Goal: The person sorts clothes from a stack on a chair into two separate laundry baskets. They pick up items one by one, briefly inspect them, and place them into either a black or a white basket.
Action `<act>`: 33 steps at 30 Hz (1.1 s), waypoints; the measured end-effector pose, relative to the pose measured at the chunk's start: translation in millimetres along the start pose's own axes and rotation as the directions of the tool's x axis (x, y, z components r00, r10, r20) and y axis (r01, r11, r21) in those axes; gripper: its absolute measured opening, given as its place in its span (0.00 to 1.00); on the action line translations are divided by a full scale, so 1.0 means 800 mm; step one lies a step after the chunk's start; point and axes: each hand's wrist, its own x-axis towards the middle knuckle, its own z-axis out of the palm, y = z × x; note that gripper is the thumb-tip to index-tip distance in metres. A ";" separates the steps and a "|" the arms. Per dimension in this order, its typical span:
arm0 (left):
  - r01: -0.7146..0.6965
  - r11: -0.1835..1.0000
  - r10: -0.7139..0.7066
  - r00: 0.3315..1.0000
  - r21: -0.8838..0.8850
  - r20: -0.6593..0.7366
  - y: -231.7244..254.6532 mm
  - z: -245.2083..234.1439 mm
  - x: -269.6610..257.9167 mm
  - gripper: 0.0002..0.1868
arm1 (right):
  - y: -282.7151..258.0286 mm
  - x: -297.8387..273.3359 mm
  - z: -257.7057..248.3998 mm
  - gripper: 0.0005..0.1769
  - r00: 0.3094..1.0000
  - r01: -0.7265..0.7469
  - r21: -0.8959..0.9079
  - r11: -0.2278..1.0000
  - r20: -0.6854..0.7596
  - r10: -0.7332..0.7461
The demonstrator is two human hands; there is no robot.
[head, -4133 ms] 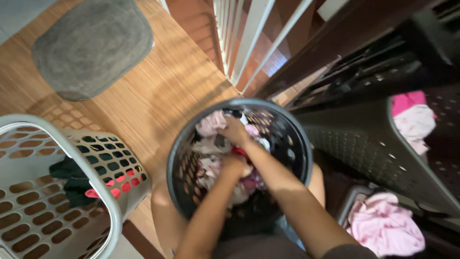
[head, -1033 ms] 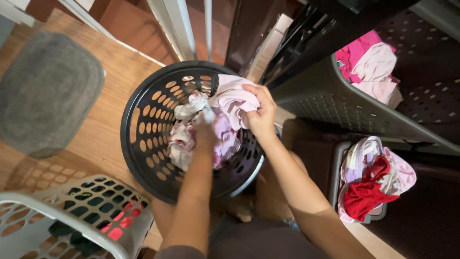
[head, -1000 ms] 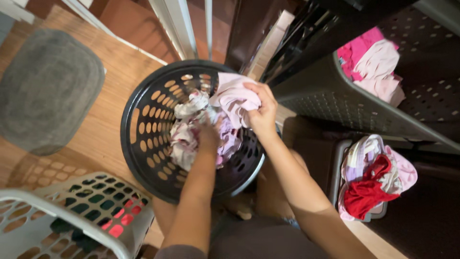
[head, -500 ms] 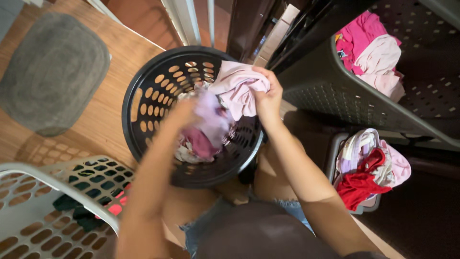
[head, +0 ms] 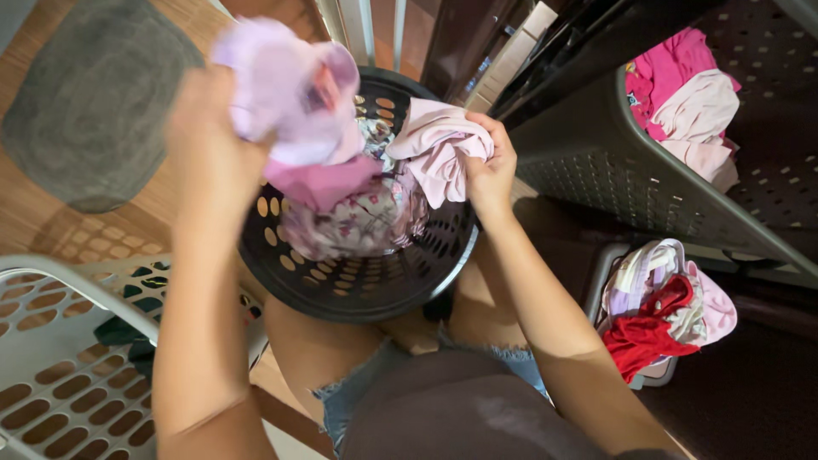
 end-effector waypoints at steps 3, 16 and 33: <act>-0.071 0.905 0.119 0.989 0.420 -0.088 0.015 0.069 -0.020 0.20 | -0.002 0.001 0.000 0.24 1.000 -0.019 -0.007 1.000 -0.020 0.019; -0.119 0.971 -0.110 0.554 0.209 0.825 0.007 0.485 -0.130 0.09 | -0.018 -0.005 0.005 0.27 0.999 0.035 -0.242 0.970 0.035 -0.027; -0.063 0.991 -0.054 0.602 0.115 0.797 -0.048 0.304 -0.038 0.18 | -0.011 -0.006 0.003 0.26 0.998 0.013 -0.139 0.990 0.068 -0.004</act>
